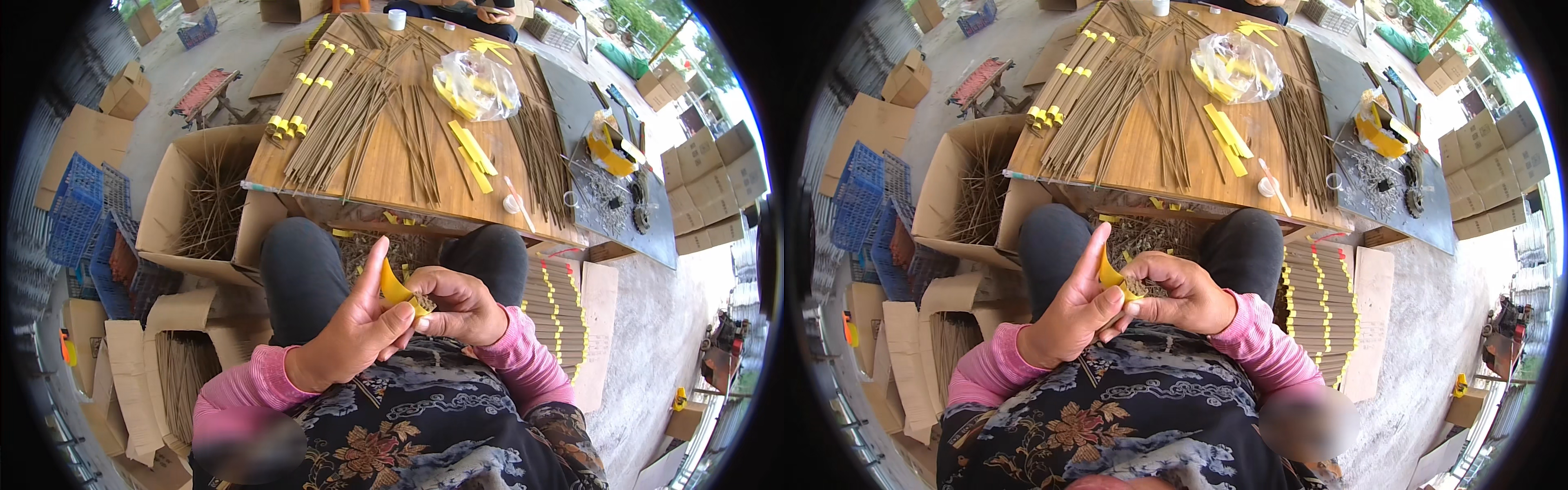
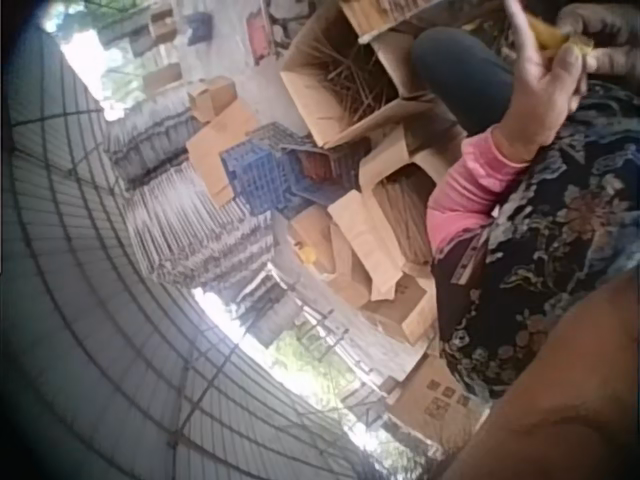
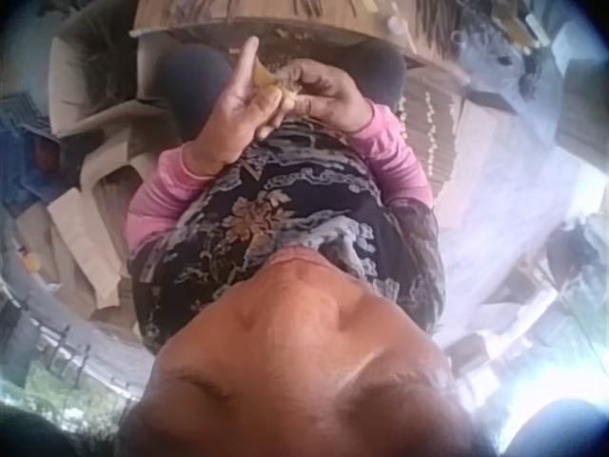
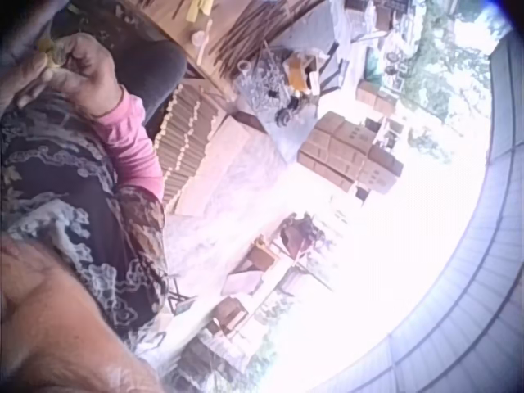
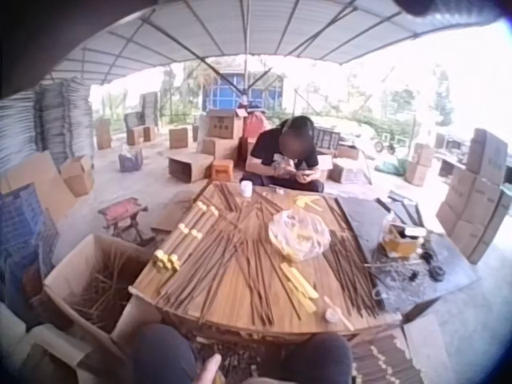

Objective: The person gathers thin wooden sticks, aligns them into bundles, and secures each bundle with yellow tape. The person then places the finished bundles onto a nearby cardboard sheet.

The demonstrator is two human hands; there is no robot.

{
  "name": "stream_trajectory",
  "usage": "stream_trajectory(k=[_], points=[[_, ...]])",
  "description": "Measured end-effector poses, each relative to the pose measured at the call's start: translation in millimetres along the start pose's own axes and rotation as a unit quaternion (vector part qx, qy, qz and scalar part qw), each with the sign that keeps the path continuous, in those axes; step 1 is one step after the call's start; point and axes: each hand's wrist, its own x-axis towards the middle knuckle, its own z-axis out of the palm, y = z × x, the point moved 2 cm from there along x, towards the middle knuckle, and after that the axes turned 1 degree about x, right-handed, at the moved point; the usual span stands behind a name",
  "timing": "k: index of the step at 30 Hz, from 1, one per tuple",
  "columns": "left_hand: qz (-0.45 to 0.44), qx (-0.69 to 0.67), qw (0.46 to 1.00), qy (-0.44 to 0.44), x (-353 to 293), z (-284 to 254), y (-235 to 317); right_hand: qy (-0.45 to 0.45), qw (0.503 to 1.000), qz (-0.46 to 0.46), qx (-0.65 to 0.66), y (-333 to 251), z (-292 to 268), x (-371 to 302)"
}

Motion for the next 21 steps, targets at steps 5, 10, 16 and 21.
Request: stream_trajectory(k=[5, 10, 16, 21], points=[[-0.027, -0.032, 0.999, -0.014, -3, 3, 1, -0.033, 0.998, -0.032, -0.049, -1, -4, 2], [-0.063, -0.017, 0.997, -0.037, -4, 4, 2, -0.047, 0.992, -0.060, -0.103, -13, -6, 5], [-0.069, -0.047, 0.994, -0.069, -4, 2, 0, -0.035, 0.979, -0.118, -0.164, -20, -5, 9], [-0.060, -0.070, 0.991, -0.093, -5, 0, -5, -0.053, 0.976, -0.132, -0.165, -23, -6, 10]])
